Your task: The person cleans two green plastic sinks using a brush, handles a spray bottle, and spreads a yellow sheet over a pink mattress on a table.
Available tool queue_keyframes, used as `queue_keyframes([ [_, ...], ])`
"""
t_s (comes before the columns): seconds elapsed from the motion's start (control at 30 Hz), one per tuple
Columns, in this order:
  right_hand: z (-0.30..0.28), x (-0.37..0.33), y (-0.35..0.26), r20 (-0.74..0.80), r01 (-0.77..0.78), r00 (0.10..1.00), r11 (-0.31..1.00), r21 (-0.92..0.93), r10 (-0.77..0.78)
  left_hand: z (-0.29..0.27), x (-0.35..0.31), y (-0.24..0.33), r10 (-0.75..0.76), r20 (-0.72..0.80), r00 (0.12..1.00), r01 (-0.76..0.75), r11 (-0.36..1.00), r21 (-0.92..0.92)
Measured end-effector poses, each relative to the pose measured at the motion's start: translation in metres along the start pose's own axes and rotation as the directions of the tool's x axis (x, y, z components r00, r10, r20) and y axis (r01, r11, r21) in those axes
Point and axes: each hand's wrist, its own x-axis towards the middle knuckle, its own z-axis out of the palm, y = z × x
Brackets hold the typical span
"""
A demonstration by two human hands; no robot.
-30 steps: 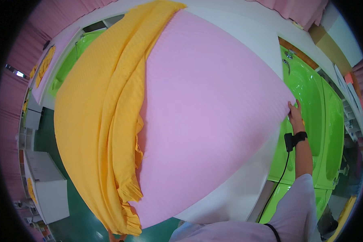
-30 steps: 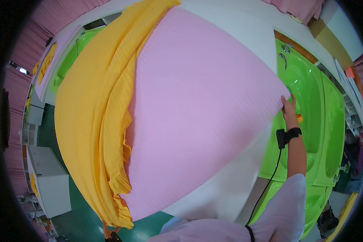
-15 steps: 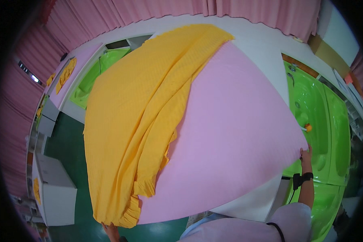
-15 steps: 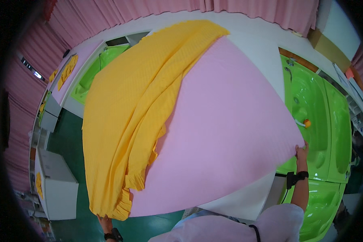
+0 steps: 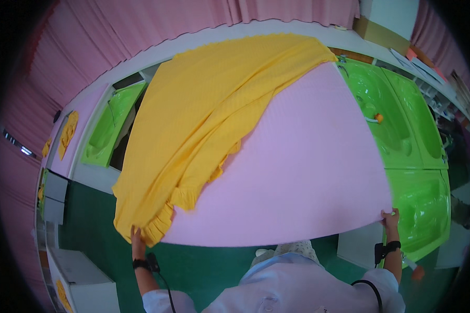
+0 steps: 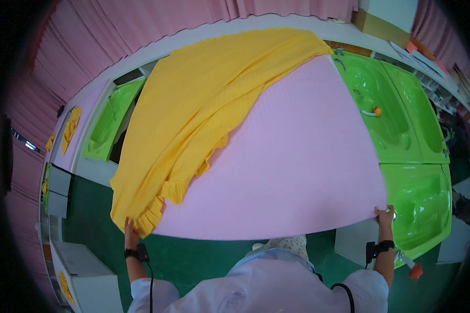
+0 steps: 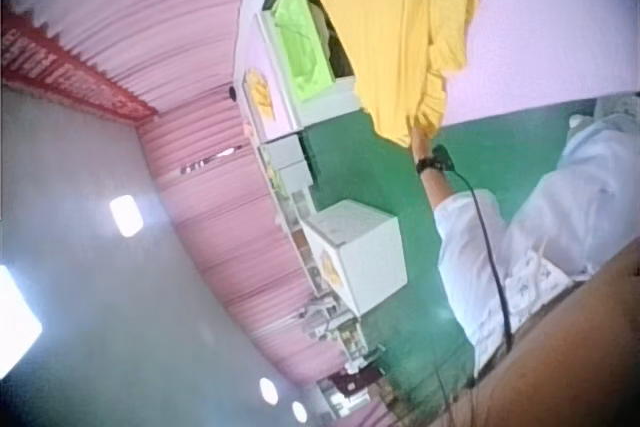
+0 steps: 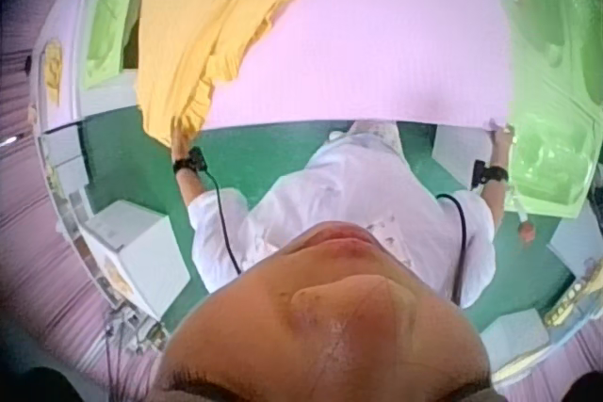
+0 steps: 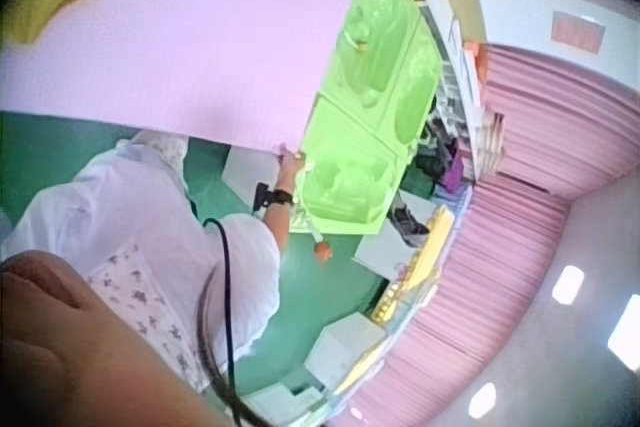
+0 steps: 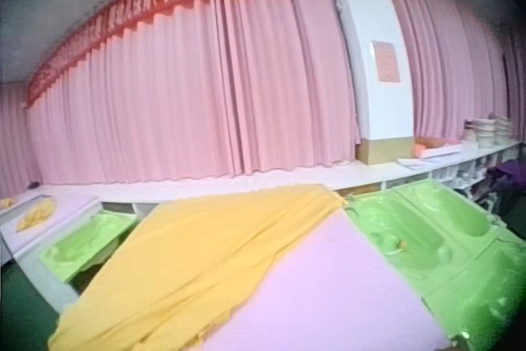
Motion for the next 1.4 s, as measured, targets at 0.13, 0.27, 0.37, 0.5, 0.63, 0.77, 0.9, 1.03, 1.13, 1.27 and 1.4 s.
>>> queue_keyframes([
  [0.13,0.031,-0.114,-0.038,0.057,-0.247,0.967,0.969,-0.017,0.247,0.041,0.024,0.03,0.404,0.181,0.896,-0.298,0.247,0.922],
  [0.27,0.008,-0.159,-0.028,0.082,-0.202,0.974,0.971,-0.127,0.213,0.106,0.042,0.07,0.476,0.481,0.736,-0.655,0.322,0.683],
  [0.37,-0.038,-0.162,0.01,0.116,-0.062,0.989,0.966,-0.252,0.094,0.179,0.048,0.093,0.604,0.464,0.648,-0.698,0.227,0.679],
  [0.5,-0.084,-0.2,0.023,0.154,0.164,0.984,0.803,-0.573,-0.091,0.266,0.04,0.121,0.725,0.412,0.553,-0.72,0.165,0.674],
  [0.63,-0.127,-0.244,0.026,0.162,0.209,0.978,0.616,-0.76,-0.132,0.341,0.046,0.135,0.701,0.536,0.47,-0.719,-0.048,0.693],
  [0.77,-0.13,-0.269,0.004,0.252,0.288,0.958,0.444,-0.849,-0.138,0.372,0.054,0.137,0.759,0.52,0.392,-0.656,-0.166,0.737],
  [0.9,-0.155,-0.241,0.005,0.359,0.426,0.902,0.363,-0.829,-0.239,0.393,-0.004,0.148,0.823,0.367,0.433,-0.8,0.164,0.577],
  [1.03,-0.123,-0.197,-0.029,0.447,0.534,0.842,0.347,-0.771,-0.302,0.413,-0.104,0.177,0.805,0.381,0.454,-0.891,0.398,0.219],
  [1.13,-0.085,-0.178,-0.059,0.55,0.617,0.786,0.425,-0.662,-0.284,0.433,-0.181,0.195,0.738,0.518,0.433,-0.891,0.439,0.12],
  [1.27,-0.059,-0.162,-0.081,0.629,0.681,0.717,0.495,-0.539,-0.3,0.462,-0.279,0.208,0.666,0.7,0.259,-0.925,0.379,-0.019],
  [1.4,-0.05,-0.147,-0.104,0.746,0.764,0.596,0.497,-0.411,-0.298,0.483,-0.354,0.21,0.667,0.745,0.016,-0.918,0.306,-0.254],
])
